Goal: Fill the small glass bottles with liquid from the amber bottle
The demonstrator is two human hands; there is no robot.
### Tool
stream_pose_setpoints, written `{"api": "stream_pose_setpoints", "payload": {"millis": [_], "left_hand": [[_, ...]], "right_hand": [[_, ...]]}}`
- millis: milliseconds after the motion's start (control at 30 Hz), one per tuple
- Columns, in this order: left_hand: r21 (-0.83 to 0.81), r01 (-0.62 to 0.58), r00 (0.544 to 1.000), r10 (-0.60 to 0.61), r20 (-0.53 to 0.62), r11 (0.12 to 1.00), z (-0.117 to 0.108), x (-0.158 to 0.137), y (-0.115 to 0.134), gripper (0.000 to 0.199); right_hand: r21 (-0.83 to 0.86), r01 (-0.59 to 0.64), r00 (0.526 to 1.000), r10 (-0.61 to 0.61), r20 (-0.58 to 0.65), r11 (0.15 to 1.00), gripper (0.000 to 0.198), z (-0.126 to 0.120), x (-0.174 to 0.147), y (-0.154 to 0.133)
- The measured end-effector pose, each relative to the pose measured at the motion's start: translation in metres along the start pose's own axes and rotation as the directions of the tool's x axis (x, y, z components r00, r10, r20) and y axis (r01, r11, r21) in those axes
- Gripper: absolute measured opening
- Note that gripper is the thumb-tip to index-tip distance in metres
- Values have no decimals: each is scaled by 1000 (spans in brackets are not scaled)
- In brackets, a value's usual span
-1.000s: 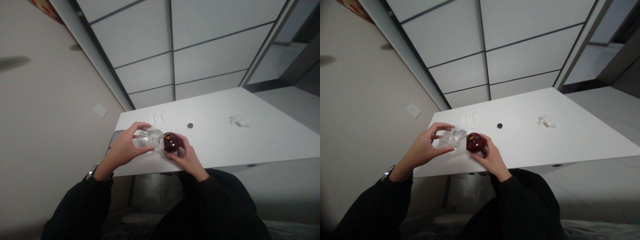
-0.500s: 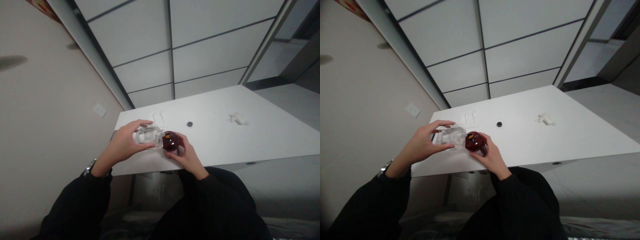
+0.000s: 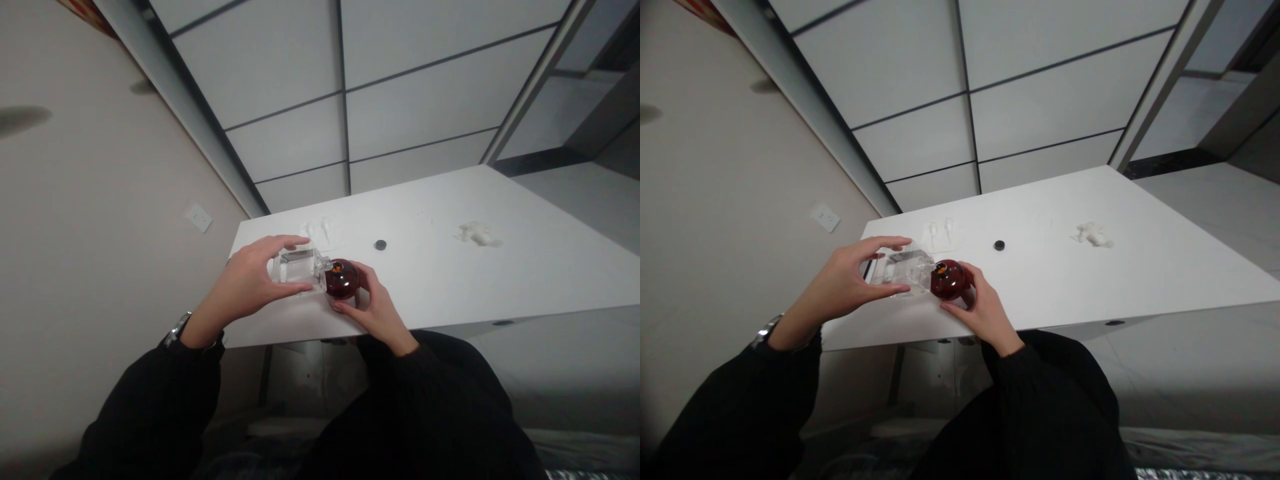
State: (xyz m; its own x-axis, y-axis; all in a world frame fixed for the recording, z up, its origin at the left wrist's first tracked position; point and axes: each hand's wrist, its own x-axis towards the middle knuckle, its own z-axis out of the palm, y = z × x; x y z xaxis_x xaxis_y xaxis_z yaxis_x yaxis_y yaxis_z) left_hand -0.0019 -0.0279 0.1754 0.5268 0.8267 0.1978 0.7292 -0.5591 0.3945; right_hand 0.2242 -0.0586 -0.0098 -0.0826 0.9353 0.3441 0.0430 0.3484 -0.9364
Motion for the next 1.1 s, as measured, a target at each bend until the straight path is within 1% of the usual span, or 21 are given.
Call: {"api": "stream_pose_setpoints", "payload": {"millis": [333, 900, 1100], "left_hand": [[56, -9, 1000, 8, 13, 998, -4, 3, 5, 64], [87, -34, 999, 34, 6, 996, -8, 5, 9, 63], [94, -85, 996, 85, 3, 992, -8, 5, 8, 62]], "right_hand": [[1, -5, 1000, 5, -9, 1000, 81, 1, 1, 0], [-1, -7, 1000, 7, -7, 1000, 79, -1, 0, -1], [-11, -7, 1000, 7, -6, 1000, 80, -1, 0, -1]]}}
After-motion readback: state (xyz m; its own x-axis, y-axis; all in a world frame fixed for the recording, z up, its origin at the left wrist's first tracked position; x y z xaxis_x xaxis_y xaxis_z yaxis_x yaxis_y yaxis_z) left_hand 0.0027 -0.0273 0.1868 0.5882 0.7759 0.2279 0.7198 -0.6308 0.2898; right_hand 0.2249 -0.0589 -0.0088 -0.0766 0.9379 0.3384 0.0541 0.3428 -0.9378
